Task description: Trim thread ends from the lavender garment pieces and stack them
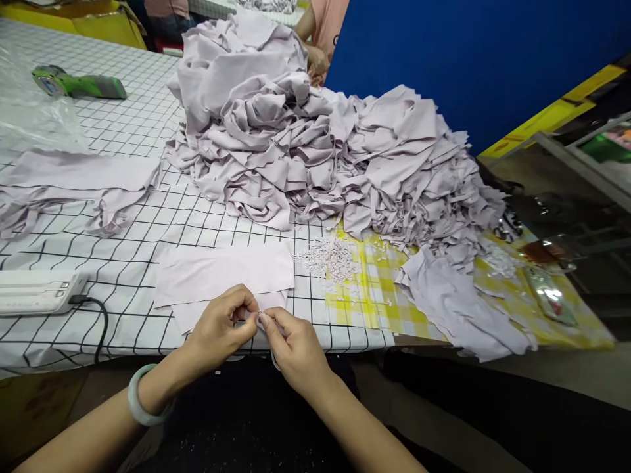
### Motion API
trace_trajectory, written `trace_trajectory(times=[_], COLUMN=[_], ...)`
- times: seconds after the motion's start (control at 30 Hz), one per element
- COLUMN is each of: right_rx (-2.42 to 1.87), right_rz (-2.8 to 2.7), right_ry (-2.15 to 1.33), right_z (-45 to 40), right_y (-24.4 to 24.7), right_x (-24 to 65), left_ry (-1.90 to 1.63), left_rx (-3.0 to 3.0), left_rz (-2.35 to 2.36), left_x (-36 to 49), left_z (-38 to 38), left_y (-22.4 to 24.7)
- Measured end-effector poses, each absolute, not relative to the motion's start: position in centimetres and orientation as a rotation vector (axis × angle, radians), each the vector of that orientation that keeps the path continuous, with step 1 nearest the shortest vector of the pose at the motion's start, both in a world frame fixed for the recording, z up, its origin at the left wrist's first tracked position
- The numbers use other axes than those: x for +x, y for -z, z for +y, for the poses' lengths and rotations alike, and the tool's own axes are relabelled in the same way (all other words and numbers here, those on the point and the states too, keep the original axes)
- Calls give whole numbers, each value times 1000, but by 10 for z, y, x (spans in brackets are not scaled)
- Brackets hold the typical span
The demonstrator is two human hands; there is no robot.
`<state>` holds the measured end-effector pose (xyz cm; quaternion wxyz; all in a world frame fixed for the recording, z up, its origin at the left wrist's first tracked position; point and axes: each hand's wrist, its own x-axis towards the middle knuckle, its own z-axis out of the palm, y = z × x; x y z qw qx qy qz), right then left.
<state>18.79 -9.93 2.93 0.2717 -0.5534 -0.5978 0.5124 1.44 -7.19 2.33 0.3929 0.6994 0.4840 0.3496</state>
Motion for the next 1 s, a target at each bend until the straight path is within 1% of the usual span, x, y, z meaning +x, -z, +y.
trace_trajectory(times=[0.13,0.27,0.37,0.53,0.67,0.8,0.9,1.0], right_rx=[-1608,-1712,-1698,-1661,-1560,-1503,-1542,-1532], right_rz=[-1527,-1376,-1256,-1215,-1153,-1102,-1065,-870], right_ry=[-1365,-1486,-1555,-1508,-1352,-1317,-1372,-1548], right_z=[-84,-65,-58,-59,-59,-53,-51,-50], right_y=[-24,-19,-17,-18,-25,-29,-26,-20], right_x=[194,190,183,177,176,176,173,164], left_ry=[-862,-764,-773,-845,-743,-756,-785,-783], left_rx=[1997,2283,2338,2164,2193,2115,1930,1799], left_rz=[1162,1156,1186,1236,1138,1244,1301,1303], left_x=[3,-1,3,4,4,10,11,9], left_z=[-52,-33,-27,-23,-22,-18,-13,-11], left_y=[-12,10,22,13,3,6,5,-1])
